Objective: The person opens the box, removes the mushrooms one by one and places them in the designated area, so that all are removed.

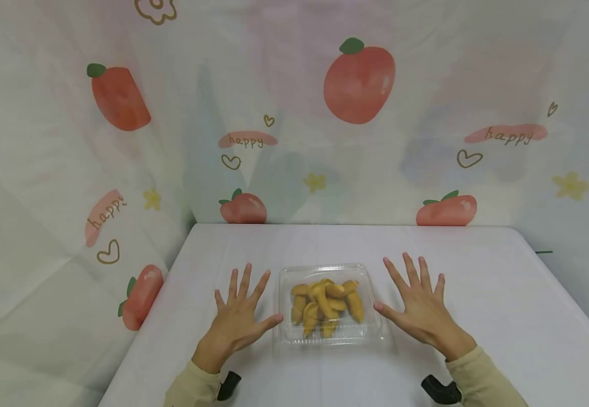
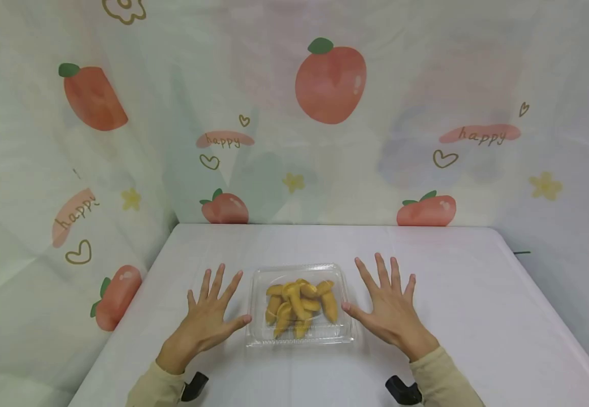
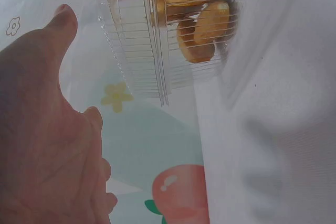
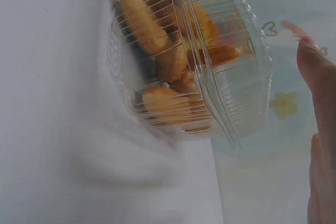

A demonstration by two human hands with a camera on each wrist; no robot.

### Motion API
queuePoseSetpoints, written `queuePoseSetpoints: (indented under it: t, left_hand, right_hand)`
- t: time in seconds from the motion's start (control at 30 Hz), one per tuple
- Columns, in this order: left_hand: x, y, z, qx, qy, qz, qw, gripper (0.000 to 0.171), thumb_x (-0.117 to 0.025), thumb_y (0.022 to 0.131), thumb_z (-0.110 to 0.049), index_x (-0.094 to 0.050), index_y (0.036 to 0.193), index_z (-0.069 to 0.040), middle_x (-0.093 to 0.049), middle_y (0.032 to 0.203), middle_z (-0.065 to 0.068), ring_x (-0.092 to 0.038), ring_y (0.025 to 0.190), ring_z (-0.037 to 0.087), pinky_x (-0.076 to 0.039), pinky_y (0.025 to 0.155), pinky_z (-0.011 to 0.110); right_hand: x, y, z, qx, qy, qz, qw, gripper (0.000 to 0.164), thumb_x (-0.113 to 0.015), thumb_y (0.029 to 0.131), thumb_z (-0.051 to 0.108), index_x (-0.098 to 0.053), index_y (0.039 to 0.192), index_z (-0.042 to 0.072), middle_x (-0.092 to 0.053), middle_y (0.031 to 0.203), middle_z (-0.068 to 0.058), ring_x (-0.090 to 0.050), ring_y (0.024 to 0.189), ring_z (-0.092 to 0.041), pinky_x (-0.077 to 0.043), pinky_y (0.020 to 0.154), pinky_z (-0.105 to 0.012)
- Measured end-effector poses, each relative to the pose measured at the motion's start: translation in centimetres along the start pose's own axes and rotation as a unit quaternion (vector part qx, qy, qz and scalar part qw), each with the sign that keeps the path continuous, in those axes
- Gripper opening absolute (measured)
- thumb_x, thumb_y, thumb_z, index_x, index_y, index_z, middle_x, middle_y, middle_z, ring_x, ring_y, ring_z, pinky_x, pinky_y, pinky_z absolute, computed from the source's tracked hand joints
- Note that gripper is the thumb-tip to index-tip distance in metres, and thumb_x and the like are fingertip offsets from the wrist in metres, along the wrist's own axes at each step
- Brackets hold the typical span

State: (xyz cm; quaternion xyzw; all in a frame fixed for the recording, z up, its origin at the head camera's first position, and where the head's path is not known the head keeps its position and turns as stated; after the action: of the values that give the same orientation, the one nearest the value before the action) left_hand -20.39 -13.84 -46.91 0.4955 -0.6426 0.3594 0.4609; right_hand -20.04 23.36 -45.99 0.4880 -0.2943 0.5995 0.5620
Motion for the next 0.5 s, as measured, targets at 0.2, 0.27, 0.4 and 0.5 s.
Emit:
queuePoseSetpoints:
  t: [0.2,0.27,0.4,0.5]
  left_hand:
    - [-0.3,-0.5,-0.1,-0.003,-0.016,0.001,0.9999,0.092,-0.058,0.09,-0.068,-0.009,0.163,-0.039,0.011,0.172,0.005,0.012,0.158,0.04,-0.008,0.111,0.084]
    - [-0.4,-0.6,-0.1,-0.006,-0.021,-0.001,0.9998,0.092,-0.059,0.09,-0.068,-0.01,0.163,-0.039,0.009,0.173,0.006,0.011,0.158,0.04,-0.009,0.111,0.084]
    - [-0.8,-0.8,0.0,-0.01,-0.033,0.004,0.9994,0.093,-0.059,0.09,-0.067,-0.009,0.163,-0.039,0.006,0.173,0.007,0.008,0.158,0.04,-0.011,0.112,0.083]
    - [-1.1,-1.0,0.1,-0.013,-0.043,0.019,0.9988,0.092,-0.059,0.091,-0.065,-0.007,0.162,-0.039,0.006,0.173,0.006,0.008,0.159,0.039,-0.012,0.113,0.082]
  right_hand:
    - [-0.3,-0.5,0.2,0.01,0.005,0.007,1.0,0.096,-0.063,0.088,0.063,-0.014,0.164,0.03,-0.008,0.169,-0.026,0.006,0.155,-0.052,-0.001,0.108,-0.086]
    - [-0.4,-0.6,0.2,0.015,0.007,0.008,1.0,0.096,-0.063,0.088,0.061,-0.015,0.164,0.029,-0.008,0.169,-0.025,0.005,0.155,-0.052,-0.004,0.109,-0.084]
    - [-0.8,-0.8,0.2,0.022,0.019,0.014,0.999,0.095,-0.064,0.089,0.059,-0.016,0.164,0.028,-0.009,0.169,-0.025,0.001,0.155,-0.052,-0.007,0.112,-0.081]
    - [-1.0,-1.0,0.2,0.027,0.035,0.017,0.999,0.094,-0.066,0.089,0.058,-0.017,0.164,0.027,-0.011,0.168,-0.025,-0.002,0.155,-0.052,-0.009,0.113,-0.079]
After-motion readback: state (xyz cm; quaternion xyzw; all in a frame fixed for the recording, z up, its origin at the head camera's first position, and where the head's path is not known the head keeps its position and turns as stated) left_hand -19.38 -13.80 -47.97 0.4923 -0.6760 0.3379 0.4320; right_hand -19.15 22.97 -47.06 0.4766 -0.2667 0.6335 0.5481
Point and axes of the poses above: each hand's wrist, its own y-axis towards the middle knuckle, its own x-axis out of the back of the hand, z = x × y, the point moved 4 cm from there along y, towards the middle knuckle
